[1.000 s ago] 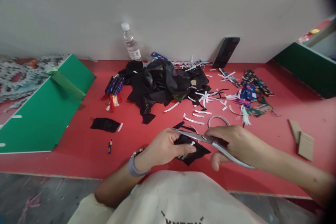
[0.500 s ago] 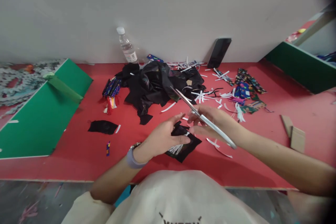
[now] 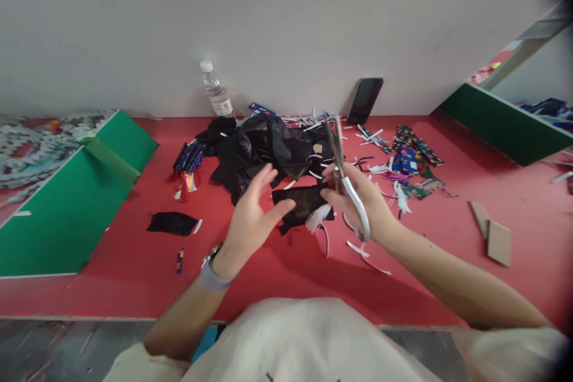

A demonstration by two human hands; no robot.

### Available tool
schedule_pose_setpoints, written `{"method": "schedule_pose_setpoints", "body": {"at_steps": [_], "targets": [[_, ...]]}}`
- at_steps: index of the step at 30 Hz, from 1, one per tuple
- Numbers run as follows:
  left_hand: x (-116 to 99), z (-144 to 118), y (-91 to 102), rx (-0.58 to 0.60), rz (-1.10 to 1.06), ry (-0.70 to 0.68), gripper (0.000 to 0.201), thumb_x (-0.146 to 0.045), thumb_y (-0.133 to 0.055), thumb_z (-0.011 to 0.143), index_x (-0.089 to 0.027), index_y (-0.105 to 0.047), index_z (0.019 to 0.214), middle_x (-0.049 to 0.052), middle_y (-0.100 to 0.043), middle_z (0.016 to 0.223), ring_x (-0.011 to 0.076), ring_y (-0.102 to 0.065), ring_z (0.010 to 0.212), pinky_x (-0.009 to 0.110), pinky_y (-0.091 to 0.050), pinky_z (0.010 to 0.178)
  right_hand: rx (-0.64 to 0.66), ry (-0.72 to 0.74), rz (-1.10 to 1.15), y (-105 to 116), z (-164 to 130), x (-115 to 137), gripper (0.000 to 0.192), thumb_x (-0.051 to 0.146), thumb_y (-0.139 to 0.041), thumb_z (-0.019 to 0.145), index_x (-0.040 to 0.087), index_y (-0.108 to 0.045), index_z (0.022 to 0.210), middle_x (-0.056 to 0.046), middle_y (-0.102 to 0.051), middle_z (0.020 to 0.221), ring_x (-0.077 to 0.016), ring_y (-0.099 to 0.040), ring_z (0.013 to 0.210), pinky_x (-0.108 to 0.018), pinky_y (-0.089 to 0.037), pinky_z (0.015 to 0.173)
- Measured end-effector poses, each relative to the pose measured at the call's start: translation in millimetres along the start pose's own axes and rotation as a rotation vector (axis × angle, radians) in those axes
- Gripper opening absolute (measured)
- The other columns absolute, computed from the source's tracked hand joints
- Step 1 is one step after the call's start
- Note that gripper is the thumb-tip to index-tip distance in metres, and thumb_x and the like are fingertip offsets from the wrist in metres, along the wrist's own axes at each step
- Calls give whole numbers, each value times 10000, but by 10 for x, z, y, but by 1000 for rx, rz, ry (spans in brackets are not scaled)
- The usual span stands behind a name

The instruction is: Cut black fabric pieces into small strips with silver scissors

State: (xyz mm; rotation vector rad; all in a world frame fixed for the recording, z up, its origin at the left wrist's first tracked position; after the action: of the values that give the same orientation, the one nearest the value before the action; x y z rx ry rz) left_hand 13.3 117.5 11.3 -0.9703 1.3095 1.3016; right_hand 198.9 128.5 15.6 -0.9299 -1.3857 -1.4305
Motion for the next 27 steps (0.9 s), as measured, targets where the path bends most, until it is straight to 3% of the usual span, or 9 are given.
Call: {"method": "schedule_pose_setpoints", "body": {"at_steps": [2, 3, 6, 9, 13, 16, 20, 23, 27], "targets": [[31, -140, 107, -162, -185, -1, 488, -351, -667, 801, -218, -500, 1240, 106, -578, 1282, 211, -553, 1163, 328, -412, 987, -100, 0, 40, 99, 21, -19, 234, 227, -595, 733, 228, -504, 948, 41, -526, 779, -108, -478, 637, -253, -402, 598], [100, -205, 50, -154, -274, 49, 367, -357, -660, 807, -199, -554, 1121, 88, -648, 1122, 185, -616, 1013, 299, -458, 896, -139, 13, 49, 126, 22, -12, 231, 230, -596, 736, 229, -503, 948, 38, -527, 789, -110, -478, 649, -257, -402, 610], [373, -402, -480, 155, -508, 336, 262, -422, -628, 822, -166, -572, 834, 7, -612, 701, 118, -574, 639, 250, -459, 654, -206, 66, 59, 114, -3, 44, 235, 229, -601, 739, 231, -498, 951, 30, -526, 813, -116, -477, 677, -266, -402, 630], [468, -558, -928, 386, -767, 499, 343, -466, -687, 759, -182, -585, 924, 41, -632, 883, 145, -600, 770, 283, -469, 714, -215, 101, 55, 22, -59, 130, 219, 222, -594, 753, 229, -490, 945, 27, -519, 815, -116, -462, 669, -267, -393, 617], [444, -497, -1128, 354, -1031, 448, 324, -409, -785, 661, -207, -539, 724, 33, -615, 1070, 205, -563, 1062, 356, -445, 911, -234, 152, 19, -62, -148, 281, 180, 207, -585, 776, 225, -490, 928, 32, -476, 781, -110, -432, 633, -267, -382, 599], [420, -417, -1125, 271, -1111, 382, 353, -462, -779, 643, -209, -533, 652, 34, -642, 980, 235, -554, 1116, 415, -422, 980, -251, 189, 27, -76, -198, 334, 183, 208, -590, 787, 229, -485, 936, 25, -472, 808, -113, -434, 647, -276, -391, 617], [374, -270, -839, 42, -1074, 259, 252, -434, -717, 731, -225, -645, 852, 33, -676, 964, 210, -532, 1176, 396, -374, 1060, -253, 200, 52, -86, -250, 298, 160, 242, -582, 822, 241, -481, 945, 13, -477, 828, -124, -441, 662, -289, -405, 623], [306, -211, -669, -67, -998, 213, 245, -317, -701, 767, -225, -655, 989, 30, -686, 1029, 205, -551, 1158, 373, -424, 1018, -253, 183, 119, -104, -291, 245, 180, 266, -583, 836, 252, -466, 971, -2, -494, 893, -127, -457, 670, -298, -430, 617], [273, -210, -611, -150, -945, 221, 294, -273, -723, 740, -231, -657, 1023, 11, -710, 973, 204, -613, 1055, 358, -481, 936, -287, 158, 143, -128, -350, 215, 218, 307, -584, 834, 255, -443, 993, -19, -501, 899, -144, -484, 696, -309, -456, 610]]}}
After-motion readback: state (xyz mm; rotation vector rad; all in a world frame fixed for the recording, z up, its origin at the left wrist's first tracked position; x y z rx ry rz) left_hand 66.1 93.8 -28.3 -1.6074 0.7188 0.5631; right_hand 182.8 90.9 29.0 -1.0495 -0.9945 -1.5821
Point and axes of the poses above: each hand's wrist, its own z-axis towards the middle knuckle, its own y-axis out of the back of the hand, x = y × z, the point moved 10 cm from there along z, towards the middle knuckle
